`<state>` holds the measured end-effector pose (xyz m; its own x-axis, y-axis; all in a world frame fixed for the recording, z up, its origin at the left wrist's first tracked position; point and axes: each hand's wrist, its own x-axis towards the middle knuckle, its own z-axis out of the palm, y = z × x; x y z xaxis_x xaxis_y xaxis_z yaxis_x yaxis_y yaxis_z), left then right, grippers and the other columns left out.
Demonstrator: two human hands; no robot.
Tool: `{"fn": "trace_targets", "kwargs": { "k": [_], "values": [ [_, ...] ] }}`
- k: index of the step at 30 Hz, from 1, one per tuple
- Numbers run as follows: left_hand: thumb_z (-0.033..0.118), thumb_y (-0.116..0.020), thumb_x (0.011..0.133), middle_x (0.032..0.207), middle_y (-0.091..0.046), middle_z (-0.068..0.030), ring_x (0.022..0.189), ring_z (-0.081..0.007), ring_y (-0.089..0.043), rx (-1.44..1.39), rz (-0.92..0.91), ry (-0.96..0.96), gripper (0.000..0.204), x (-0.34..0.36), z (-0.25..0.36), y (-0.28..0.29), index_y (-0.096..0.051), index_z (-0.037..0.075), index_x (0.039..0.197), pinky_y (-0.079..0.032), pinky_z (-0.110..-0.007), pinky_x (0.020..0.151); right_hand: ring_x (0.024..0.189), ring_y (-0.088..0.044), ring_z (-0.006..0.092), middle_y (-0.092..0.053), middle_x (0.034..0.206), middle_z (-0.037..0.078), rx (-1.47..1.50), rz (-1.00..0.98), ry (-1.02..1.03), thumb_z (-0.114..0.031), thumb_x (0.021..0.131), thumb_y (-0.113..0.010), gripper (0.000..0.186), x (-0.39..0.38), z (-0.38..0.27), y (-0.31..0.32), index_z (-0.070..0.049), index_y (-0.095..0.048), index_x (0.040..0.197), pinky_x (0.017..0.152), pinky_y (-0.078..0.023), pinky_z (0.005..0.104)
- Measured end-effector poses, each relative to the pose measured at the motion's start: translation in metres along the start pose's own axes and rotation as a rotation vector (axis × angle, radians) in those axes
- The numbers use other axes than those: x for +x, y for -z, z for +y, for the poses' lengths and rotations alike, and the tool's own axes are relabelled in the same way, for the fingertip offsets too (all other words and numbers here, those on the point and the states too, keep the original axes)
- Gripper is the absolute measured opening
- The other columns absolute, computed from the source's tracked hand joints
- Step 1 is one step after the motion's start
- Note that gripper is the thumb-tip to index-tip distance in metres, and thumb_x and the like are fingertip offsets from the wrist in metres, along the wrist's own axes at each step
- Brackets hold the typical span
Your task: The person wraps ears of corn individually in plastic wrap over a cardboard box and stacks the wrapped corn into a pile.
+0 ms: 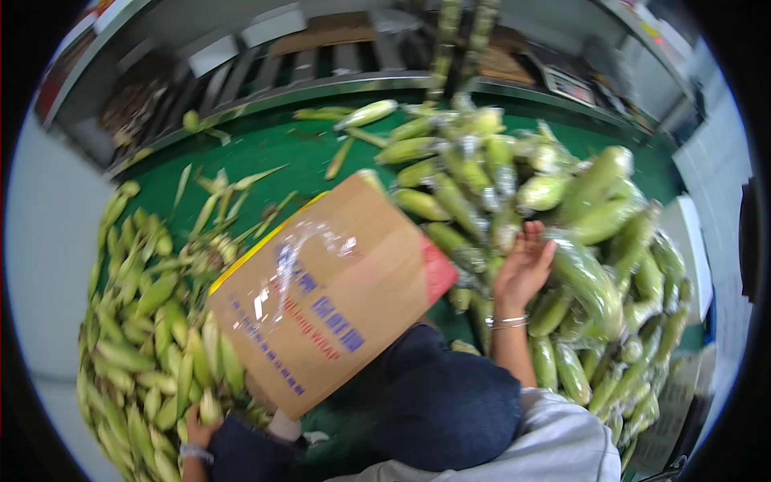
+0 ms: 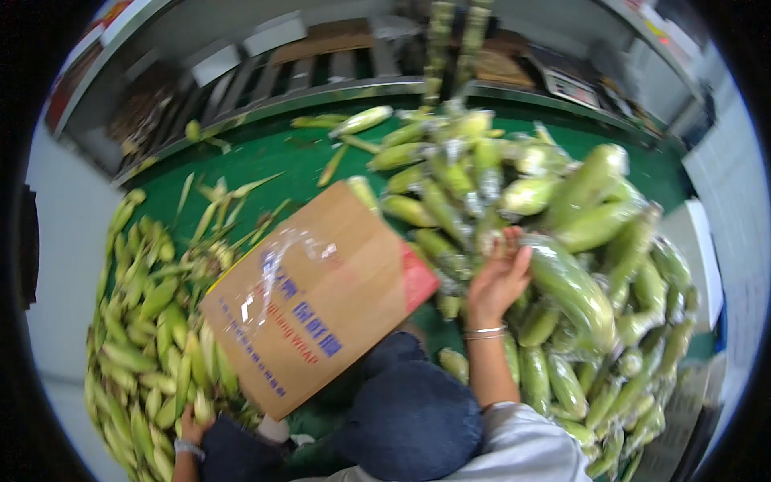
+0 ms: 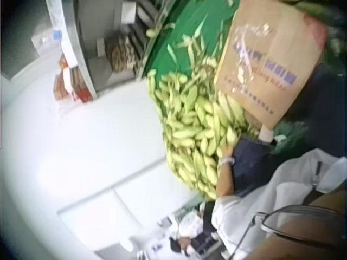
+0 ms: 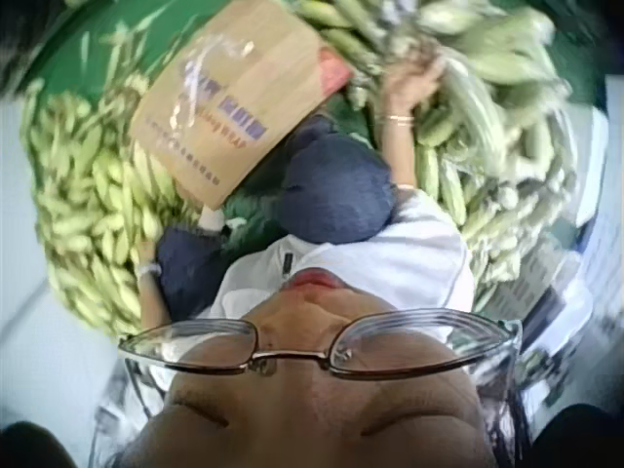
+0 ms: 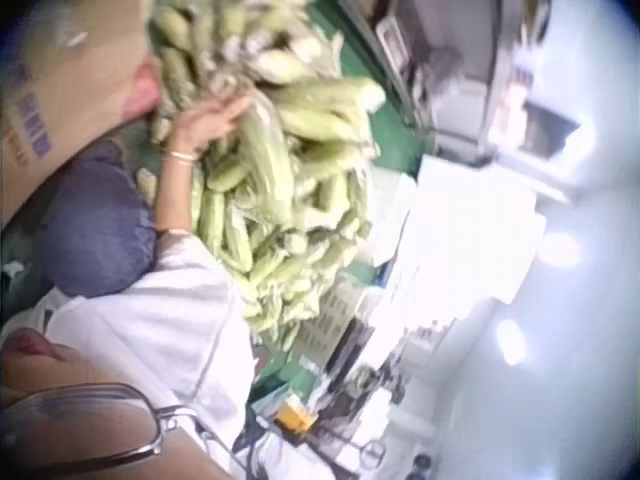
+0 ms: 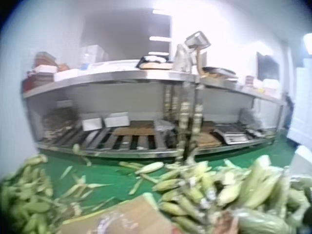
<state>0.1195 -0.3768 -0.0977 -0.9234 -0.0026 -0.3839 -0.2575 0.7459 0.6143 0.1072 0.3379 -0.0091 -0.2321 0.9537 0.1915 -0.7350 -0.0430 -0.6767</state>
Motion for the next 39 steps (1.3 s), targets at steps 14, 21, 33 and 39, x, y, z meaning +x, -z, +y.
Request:
{"fn": "trace_targets", "kwargs": {
  "k": [14,21,33,39],
  "values": [
    [0.032,-0.078,0.061,0.104,-0.050,-0.0166,0.098,-0.0331,-0.049,0.477,0.451,-0.644,0.069,0.132,0.391,-0.125,-0.048,0.003,0.115,-0.041,-0.042,0.083,0.076,-0.063,0.0256,-0.063,0.090,0.014,-1.198,-1.652,-0.511,-0.025,0.086,-0.052,0.027,-0.066,0.145,-0.085,0.000,-0.059,0.081,0.067,-0.051,0.0331],
    [0.020,-0.076,0.063,0.110,-0.048,-0.0196,0.104,-0.0377,-0.045,0.570,0.091,-0.701,0.082,0.128,0.371,-0.130,-0.034,0.006,0.132,-0.038,-0.041,0.091,0.099,-0.056,0.0190,-0.060,0.096,0.009,0.005,-1.023,-1.043,-0.010,0.088,-0.052,0.015,-0.009,0.097,-0.147,0.002,-0.059,0.093,0.093,-0.043,0.0345],
    [0.042,-0.065,0.075,0.080,-0.052,-0.0125,0.079,-0.0289,-0.051,0.523,0.622,-0.702,0.041,0.063,0.295,-0.130,-0.055,0.003,0.083,-0.042,-0.035,0.072,0.088,-0.056,0.0327,-0.055,0.098,0.015,-0.889,-2.070,0.732,-0.060,0.075,-0.055,0.063,-0.126,0.156,-0.175,-0.018,-0.050,0.122,0.074,-0.045,0.0409],
    [0.013,-0.053,0.071,0.073,-0.057,-0.0092,0.067,-0.0219,-0.060,0.944,0.282,-0.630,0.008,0.054,0.231,-0.120,-0.057,0.006,0.073,-0.048,-0.033,0.055,0.087,-0.057,0.0323,-0.057,0.093,0.015,-1.248,-2.043,0.465,-0.057,0.075,-0.056,0.057,-0.127,0.141,-0.157,-0.020,-0.053,0.119,0.072,-0.046,0.0415]
  ]
}}
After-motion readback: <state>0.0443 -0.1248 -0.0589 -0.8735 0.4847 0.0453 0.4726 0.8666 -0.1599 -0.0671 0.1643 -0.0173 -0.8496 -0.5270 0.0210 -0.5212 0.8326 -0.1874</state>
